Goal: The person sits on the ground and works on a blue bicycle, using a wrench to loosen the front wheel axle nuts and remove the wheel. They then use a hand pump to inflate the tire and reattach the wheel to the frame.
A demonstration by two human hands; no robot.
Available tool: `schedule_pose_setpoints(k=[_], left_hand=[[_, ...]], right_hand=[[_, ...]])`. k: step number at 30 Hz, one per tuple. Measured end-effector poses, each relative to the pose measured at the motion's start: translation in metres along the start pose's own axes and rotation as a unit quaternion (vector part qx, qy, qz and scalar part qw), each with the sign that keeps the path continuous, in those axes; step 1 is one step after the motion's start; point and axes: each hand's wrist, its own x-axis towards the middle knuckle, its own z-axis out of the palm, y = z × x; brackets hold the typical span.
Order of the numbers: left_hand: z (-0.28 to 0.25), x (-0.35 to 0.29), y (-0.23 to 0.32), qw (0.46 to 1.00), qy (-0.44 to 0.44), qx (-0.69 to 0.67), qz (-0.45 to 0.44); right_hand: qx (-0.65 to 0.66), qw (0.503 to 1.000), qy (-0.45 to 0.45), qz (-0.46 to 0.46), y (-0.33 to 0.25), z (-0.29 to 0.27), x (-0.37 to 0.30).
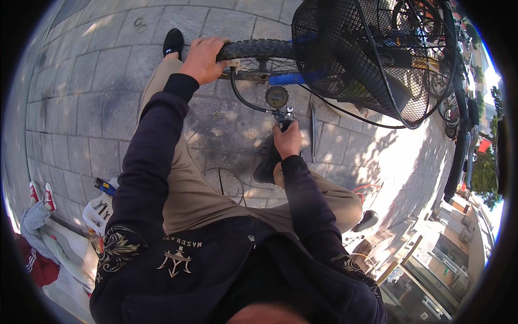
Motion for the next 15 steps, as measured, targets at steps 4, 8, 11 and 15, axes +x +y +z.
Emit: schedule_pose_setpoints(k=[4, 8, 11, 15], left_hand=[[-0.006, -0.003, 0.003, 0.999, -0.025, -0.021, -0.012], [-0.020, 0.000, 0.001, 0.995, -0.039, -0.090, -0.024], [-0.021, -0.010, -0.013, 0.993, -0.046, -0.085, -0.063], [-0.027, -0.016, -0.014, 0.992, -0.078, -0.052, -0.088]], right_hand=[[0.008, 0.999, -0.028, 0.017, -0.003, -0.003, -0.005], [0.012, 0.999, -0.025, 0.024, -0.005, -0.004, 0.001], [-0.001, 0.999, -0.026, 0.027, -0.001, -0.003, 0.000], [0.010, 1.000, -0.018, 0.014, -0.003, -0.002, 0.001]])
